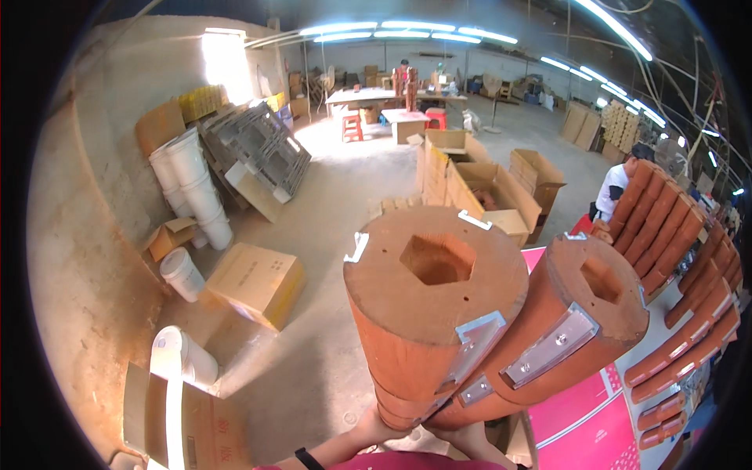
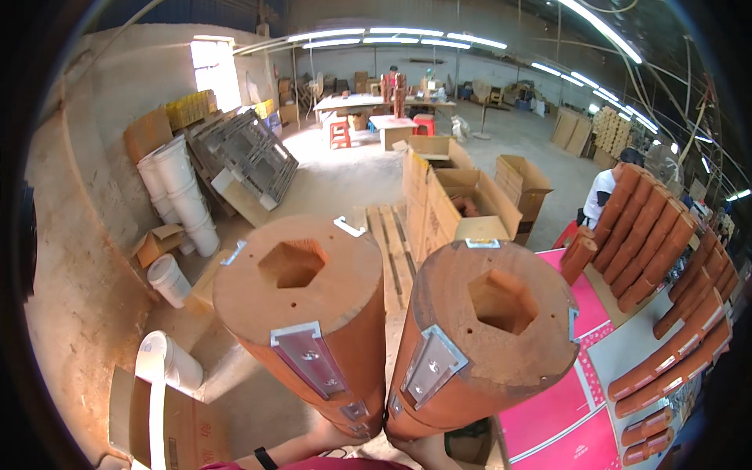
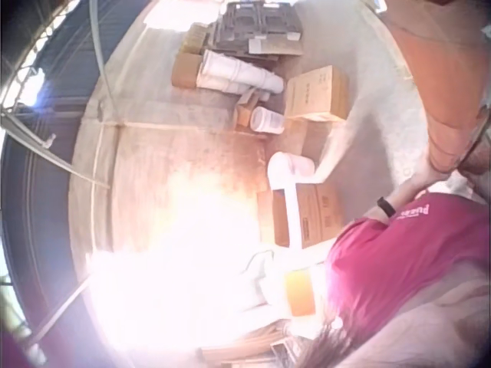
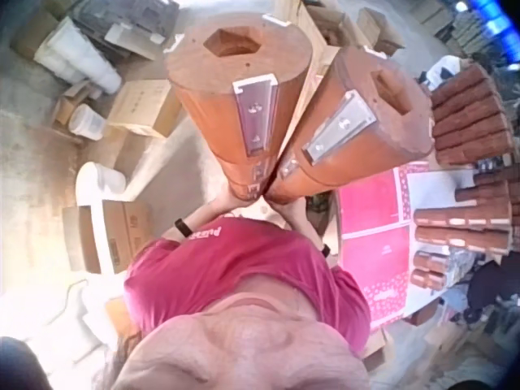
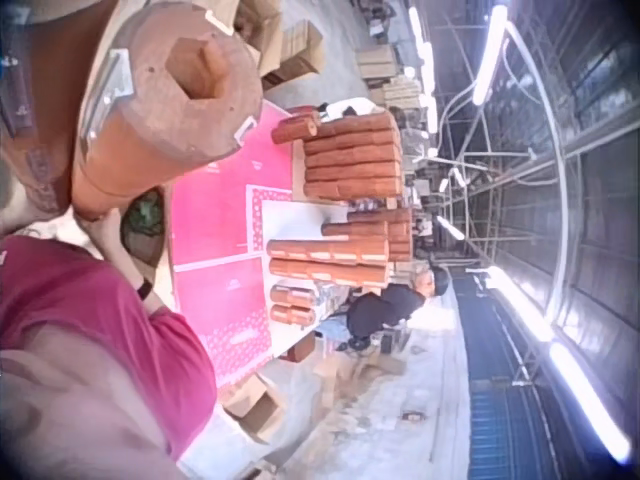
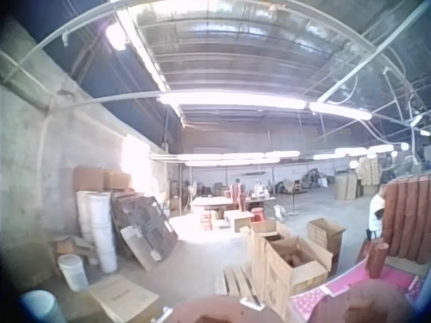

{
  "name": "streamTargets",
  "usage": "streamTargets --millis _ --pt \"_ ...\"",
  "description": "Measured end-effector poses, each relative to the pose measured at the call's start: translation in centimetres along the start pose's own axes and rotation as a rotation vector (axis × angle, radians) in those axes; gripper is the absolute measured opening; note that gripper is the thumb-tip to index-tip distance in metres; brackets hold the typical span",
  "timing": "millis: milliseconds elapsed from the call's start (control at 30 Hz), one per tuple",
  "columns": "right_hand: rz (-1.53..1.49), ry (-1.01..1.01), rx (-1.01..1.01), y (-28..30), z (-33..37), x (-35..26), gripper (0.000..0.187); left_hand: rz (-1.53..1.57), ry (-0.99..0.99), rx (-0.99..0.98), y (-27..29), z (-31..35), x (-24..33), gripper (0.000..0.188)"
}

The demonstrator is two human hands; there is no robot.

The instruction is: The recorder moves large wooden cylinders with metal brackets between workbenches and pallets.

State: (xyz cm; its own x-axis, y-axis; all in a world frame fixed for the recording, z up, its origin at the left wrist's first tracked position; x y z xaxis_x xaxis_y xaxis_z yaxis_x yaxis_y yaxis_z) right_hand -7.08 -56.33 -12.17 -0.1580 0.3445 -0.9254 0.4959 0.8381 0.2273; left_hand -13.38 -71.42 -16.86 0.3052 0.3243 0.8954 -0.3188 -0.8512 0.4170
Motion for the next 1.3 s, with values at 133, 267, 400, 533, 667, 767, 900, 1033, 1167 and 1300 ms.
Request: streamTargets --millis 133,267,400,533,667,767,900,1033,1167,1300 --pt "0.122 0.091 -0.112 -7.5 -0.9 1.8 0.05 -0.037 0.067 0.08 6.7 -0.6 -2.4 0.074" --pt "0.121 0.089 -0.265 -14.1 -3.0 1.4 0.057 -0.162 0.126 0.109 11.8 -1.5 -3.6 0.072" --pt "-0.065 -0.061 -0.291 -18.8 -5.8 1.7 0.056 -0.086 0.196 0.228 15.6 -2.3 -7.5 0.062" --pt "-0.218 -0.038 -0.469 -24.7 -9.9 1.5 0.065 -0.126 0.192 0.311 19.1 -5.2 -10.3 0.06" --pt "-0.367 -0.252 -0.48 -29.8 -16.0 2.5 0.072 0.02 0.263 0.321 21.8 -10.1 -14.9 0.055" --pt "-0.359 -0.3 -0.591 -33.9 -20.5 2.5 0.078 -0.181 0.055 0.424 25.0 -15.4 -13.6 0.048" --pt "-0.359 -0.263 -0.636 -39.3 -26.8 3.7 0.079 -0.021 0.15 0.526 28.7 -20.9 -16.8 0.045" --pt "-0.36 -0.181 -0.598 -45.0 -32.7 5.8 0.081 0.074 0.15 0.515 32.5 -27.5 -19.9 0.042" --pt "-0.3 -0.245 -0.53 -50.4 -39.1 6.6 0.083 0.035 0.173 0.443 37.0 -34.9 -23.5 0.042" --pt "-0.057 -0.041 -0.454 -54.4 -46.2 6.5 0.084 -0.005 0.094 0.371 41.0 -42.9 -25.3 0.042"
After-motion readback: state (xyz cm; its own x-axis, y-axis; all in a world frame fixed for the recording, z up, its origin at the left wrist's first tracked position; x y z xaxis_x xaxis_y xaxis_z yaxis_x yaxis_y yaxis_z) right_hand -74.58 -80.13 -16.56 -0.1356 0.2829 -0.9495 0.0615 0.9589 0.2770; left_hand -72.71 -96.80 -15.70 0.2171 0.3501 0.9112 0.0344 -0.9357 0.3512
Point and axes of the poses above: each hand's wrist, its own z-axis away from the middle knuckle, its own y-axis out of the back of the hand, x = y × z, the point moved 9 cm from there along -z, towards the middle knuckle, and after that the axes turned 14 degrees about x, right-handed, at the moved point
